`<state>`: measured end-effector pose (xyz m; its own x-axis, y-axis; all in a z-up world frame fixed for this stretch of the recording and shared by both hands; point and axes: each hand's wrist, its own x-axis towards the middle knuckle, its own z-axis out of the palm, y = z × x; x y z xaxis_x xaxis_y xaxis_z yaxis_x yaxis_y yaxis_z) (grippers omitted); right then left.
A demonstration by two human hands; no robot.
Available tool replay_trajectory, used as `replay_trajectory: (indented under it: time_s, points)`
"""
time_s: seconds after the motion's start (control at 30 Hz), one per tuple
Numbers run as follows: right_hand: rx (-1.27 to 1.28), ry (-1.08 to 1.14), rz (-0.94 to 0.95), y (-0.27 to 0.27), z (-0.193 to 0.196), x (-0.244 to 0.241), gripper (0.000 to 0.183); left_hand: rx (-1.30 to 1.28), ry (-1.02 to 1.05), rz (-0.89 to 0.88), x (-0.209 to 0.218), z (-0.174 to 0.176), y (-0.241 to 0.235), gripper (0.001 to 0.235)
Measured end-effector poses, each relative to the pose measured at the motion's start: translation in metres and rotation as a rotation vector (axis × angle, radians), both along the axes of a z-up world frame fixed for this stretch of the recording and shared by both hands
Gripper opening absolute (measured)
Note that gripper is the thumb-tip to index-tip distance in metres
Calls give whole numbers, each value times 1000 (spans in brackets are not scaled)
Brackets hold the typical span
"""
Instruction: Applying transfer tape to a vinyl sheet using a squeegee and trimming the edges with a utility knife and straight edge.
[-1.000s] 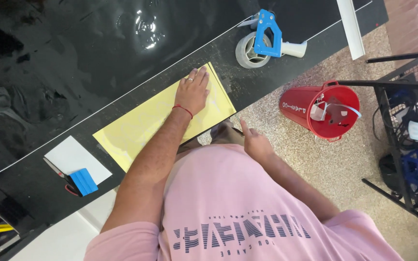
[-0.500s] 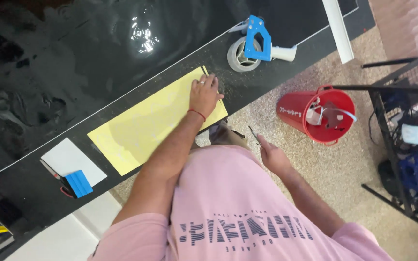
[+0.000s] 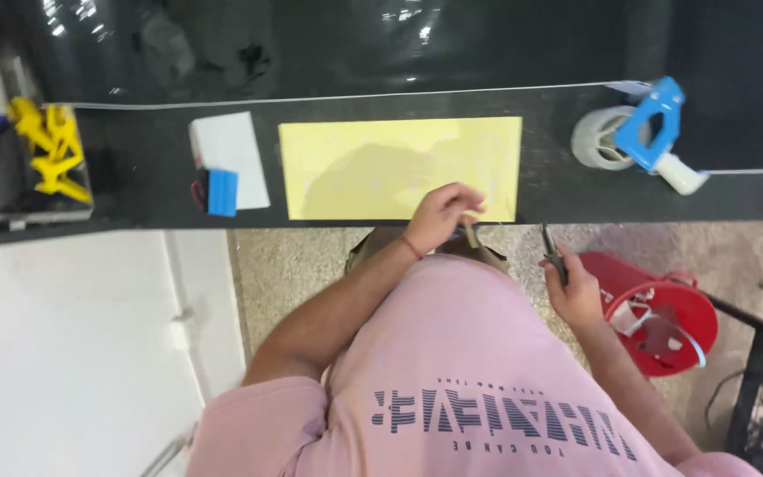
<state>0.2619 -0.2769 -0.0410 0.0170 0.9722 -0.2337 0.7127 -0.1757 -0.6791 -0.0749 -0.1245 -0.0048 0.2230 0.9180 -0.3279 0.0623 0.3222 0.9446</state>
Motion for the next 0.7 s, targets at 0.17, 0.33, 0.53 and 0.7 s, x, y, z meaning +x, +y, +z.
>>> replay_trajectory:
  time_s: [0.17,0.33,0.53,0.7]
  points:
    - [-62,107,59,60,36,-81,54,-188,-14,188,-114,-20,-43,28]
    - [-10,-23,250,95,64,-201,53,-16,329,355,-237,23,-7,17]
    - [76,-126,289,101,46,-369,48,541,733,-178,-394,18,144,20]
    - [121,-293,174,111,46,-512,56,848,846,-675,-415,-32,232,17]
